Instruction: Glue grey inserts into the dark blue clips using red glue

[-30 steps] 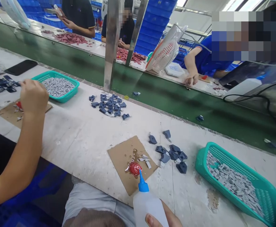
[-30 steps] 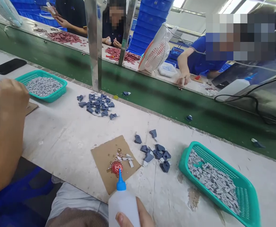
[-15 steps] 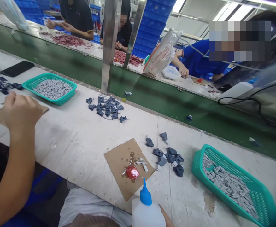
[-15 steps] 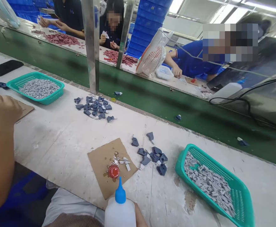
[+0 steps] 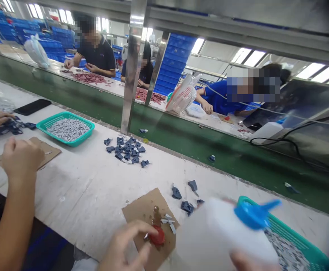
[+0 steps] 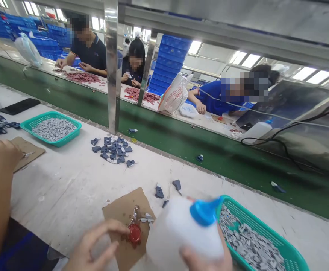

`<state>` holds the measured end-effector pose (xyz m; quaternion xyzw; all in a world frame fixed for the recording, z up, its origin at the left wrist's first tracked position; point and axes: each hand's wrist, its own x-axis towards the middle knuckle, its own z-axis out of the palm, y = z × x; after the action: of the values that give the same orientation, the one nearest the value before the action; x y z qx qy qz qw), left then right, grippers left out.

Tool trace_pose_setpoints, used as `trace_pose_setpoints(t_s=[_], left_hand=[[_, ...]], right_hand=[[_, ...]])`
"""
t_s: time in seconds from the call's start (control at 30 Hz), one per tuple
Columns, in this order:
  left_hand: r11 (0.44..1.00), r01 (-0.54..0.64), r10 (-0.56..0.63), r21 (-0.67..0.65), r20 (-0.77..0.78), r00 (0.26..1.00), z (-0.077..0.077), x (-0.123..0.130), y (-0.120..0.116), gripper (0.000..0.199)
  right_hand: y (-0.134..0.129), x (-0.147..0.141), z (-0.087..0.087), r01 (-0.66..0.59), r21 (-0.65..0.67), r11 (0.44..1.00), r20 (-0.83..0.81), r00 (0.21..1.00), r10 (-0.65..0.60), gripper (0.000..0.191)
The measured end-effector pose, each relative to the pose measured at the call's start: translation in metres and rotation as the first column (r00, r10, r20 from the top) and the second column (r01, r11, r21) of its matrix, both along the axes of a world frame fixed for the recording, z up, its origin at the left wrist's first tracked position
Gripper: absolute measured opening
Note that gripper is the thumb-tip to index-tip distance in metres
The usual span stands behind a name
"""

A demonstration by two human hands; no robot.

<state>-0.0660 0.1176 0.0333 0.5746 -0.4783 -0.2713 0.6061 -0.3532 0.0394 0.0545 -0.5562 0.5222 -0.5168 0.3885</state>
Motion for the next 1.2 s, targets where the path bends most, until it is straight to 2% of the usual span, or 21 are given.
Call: trace_pose_setpoints(t_s=[0.03, 0.1, 0.17, 0.2, 0.3, 0.37, 0.47, 0.6, 0.77, 0.9, 1.03, 1.2], left_hand=[[1.0, 0.022, -0.023, 0.013, 0.012, 1.0, -0.005, -0.02, -0.004, 0.015], [0.999, 0.016, -0.02, 0.047, 0.076, 0.997, -0.01, -0.033, -0.023, 0.018], [0.997, -0.042, 0.028, 0.061, 0.215, 0.976, -0.003, -0.02, -0.058, 0.023], [0.996, -0.069, 0.047, 0.059, 0.306, 0.951, 0.004, -0.008, -0.081, 0.024], [0.991, -0.122, 0.068, 0.063, 0.546, 0.835, 0.028, 0.023, -0.159, 0.027], [0.987, -0.144, 0.071, 0.07, 0.614, 0.786, 0.038, 0.033, -0.211, 0.03], [0.974, -0.194, 0.06, 0.114, 0.699, 0.713, 0.038, 0.041, -0.275, 0.032], [0.933, -0.298, 0.025, 0.2, 0.792, 0.61, 0.024, 0.052, -0.326, 0.034], [0.882, -0.392, -0.008, 0.263, 0.838, 0.545, 0.012, 0.061, -0.352, 0.03], [0.878, -0.402, 0.014, 0.258, 0.828, 0.561, 0.007, 0.061, -0.356, 0.029], [0.908, -0.357, 0.071, 0.22, 0.759, 0.647, 0.011, 0.06, -0.352, 0.025], [0.97, -0.206, 0.109, 0.126, 0.533, 0.839, 0.032, 0.058, -0.333, 0.019]], right_hand=[[-0.019, 0.011, 0.009, 0.032, -0.065, 0.997, -0.036, 0.999, -0.034, 0.079], [-0.059, 0.039, 0.024, 0.064, -0.199, 0.978, -0.105, 0.991, -0.086, 0.079], [-0.099, 0.067, 0.029, 0.034, -0.342, 0.939, -0.041, 0.998, -0.051, 0.073], [-0.117, 0.079, 0.029, 0.007, -0.37, 0.929, -0.022, 1.0, -0.016, 0.07], [-0.159, 0.104, 0.014, -0.013, -0.412, 0.911, 0.016, 1.0, 0.022, 0.07], [-0.178, 0.109, 0.0, -0.007, -0.424, 0.906, 0.032, 0.999, 0.023, 0.072], [-0.193, 0.106, -0.016, -0.029, -0.435, 0.9, 0.04, 0.998, 0.052, 0.069], [-0.201, 0.103, -0.022, -0.078, -0.442, 0.894, 0.032, 0.994, 0.103, 0.063], [-0.208, 0.12, -0.019, -0.159, -0.447, 0.88, 0.005, 0.984, 0.181, 0.063], [-0.212, 0.138, -0.018, -0.253, -0.427, 0.868, -0.032, 0.964, 0.265, 0.066], [-0.215, 0.142, -0.022, -0.292, -0.407, 0.866, -0.041, 0.952, 0.302, 0.068], [-0.216, 0.16, -0.027, -0.355, -0.408, 0.841, -0.128, 0.935, 0.332, 0.069]])
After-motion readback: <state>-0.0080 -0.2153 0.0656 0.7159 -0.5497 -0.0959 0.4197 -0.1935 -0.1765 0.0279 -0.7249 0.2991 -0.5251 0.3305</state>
